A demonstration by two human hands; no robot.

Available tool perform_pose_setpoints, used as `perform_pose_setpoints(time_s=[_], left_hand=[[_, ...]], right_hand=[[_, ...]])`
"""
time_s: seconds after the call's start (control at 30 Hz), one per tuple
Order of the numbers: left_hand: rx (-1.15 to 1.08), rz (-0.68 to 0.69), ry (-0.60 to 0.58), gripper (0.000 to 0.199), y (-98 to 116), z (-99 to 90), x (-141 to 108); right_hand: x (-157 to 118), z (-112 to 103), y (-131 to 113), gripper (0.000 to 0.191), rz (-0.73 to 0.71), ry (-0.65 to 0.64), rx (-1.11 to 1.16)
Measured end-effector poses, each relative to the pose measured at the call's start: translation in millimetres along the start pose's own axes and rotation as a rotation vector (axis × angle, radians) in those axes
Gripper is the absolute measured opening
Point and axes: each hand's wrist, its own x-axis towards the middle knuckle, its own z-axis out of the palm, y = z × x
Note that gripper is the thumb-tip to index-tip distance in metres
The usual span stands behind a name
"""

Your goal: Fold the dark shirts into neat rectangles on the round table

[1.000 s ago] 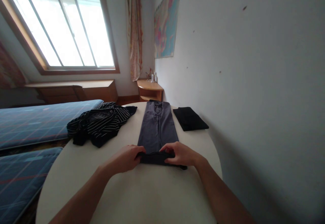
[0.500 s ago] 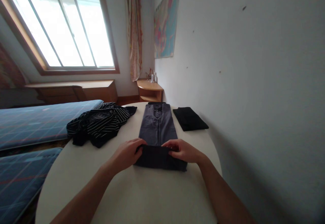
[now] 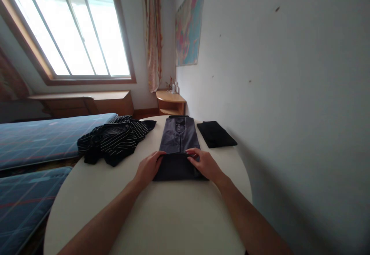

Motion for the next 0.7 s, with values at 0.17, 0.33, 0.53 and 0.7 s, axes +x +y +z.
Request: perform_pose_setpoints(time_s=[0.17, 0.33, 0.53, 0.7], left_hand=[[0.001, 0.007, -0.050, 0.026, -6, 10.9, 4], [-0.003, 0.006, -0.043, 0.026, -8, 12.0, 4], [-0.006, -0.022, -0.028, 0.026, -6, 9.8, 5], [-0.040, -0.022, 0.053, 0.027, -6, 6.7, 12]], right_hand=[[-6, -11, 11, 0.057, 0.039, -0.202, 0.136], [-12, -19, 13, 0.085, -0.004, -0.345, 0.174], [-13, -14, 13, 0.082, -0.078, -0.286, 0.182], [-1, -8, 19, 0.054, -0.032, 0.020, 0.224]])
